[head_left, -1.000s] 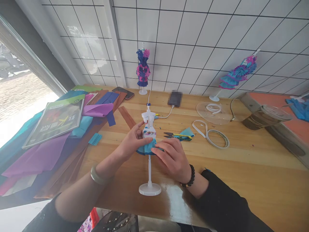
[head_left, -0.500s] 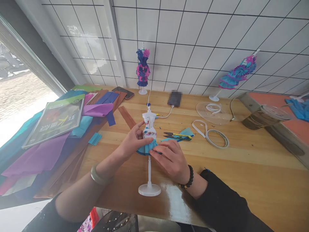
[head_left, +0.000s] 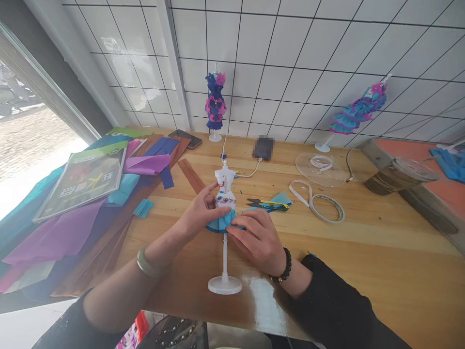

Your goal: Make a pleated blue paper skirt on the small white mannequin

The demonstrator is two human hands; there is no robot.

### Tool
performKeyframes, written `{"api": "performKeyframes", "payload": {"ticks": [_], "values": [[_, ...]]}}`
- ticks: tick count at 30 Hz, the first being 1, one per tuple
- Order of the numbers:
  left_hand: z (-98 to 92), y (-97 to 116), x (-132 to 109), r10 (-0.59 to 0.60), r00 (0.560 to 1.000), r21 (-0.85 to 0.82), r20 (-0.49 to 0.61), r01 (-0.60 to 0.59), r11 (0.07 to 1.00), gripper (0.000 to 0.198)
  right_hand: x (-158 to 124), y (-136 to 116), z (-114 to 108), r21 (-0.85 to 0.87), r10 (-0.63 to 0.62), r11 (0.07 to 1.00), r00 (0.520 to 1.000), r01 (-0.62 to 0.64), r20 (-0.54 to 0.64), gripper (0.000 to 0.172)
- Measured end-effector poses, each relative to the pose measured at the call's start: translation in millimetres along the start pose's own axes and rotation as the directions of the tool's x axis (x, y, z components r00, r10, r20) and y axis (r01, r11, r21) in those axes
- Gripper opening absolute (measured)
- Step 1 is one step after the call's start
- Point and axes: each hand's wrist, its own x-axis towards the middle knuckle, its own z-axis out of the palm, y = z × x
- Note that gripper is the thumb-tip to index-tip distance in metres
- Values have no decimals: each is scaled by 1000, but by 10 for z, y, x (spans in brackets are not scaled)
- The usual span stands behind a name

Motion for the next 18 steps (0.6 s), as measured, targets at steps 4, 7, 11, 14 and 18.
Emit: {"api": "performKeyframes", "payload": {"ticks": [4, 7, 11, 14, 18], "values": [[14, 29, -8, -11, 1000, -18, -26, 11, 1000, 88, -21, 8, 1, 36, 9, 999, 1000, -10, 26, 27], [15, 45, -8, -3, 999, -36, -42, 2, 999, 88, -42, 14, 4, 115, 53, 992, 998, -54, 20, 45], [1, 34, -9, 56, 997, -82, -52, -60, 995, 90, -60, 55, 7, 214, 223, 954, 974, -212, -29, 45], [-10, 18, -16, 100, 993, -83, -58, -105, 991, 91, -73, 107, 15, 241, 305, 927, 952, -286, -42, 41], [-5, 19, -27, 145, 989, -69, -40, -147, 987, 91, -89, 135, 24, 274, 324, 912, 946, -306, -19, 42]]}}
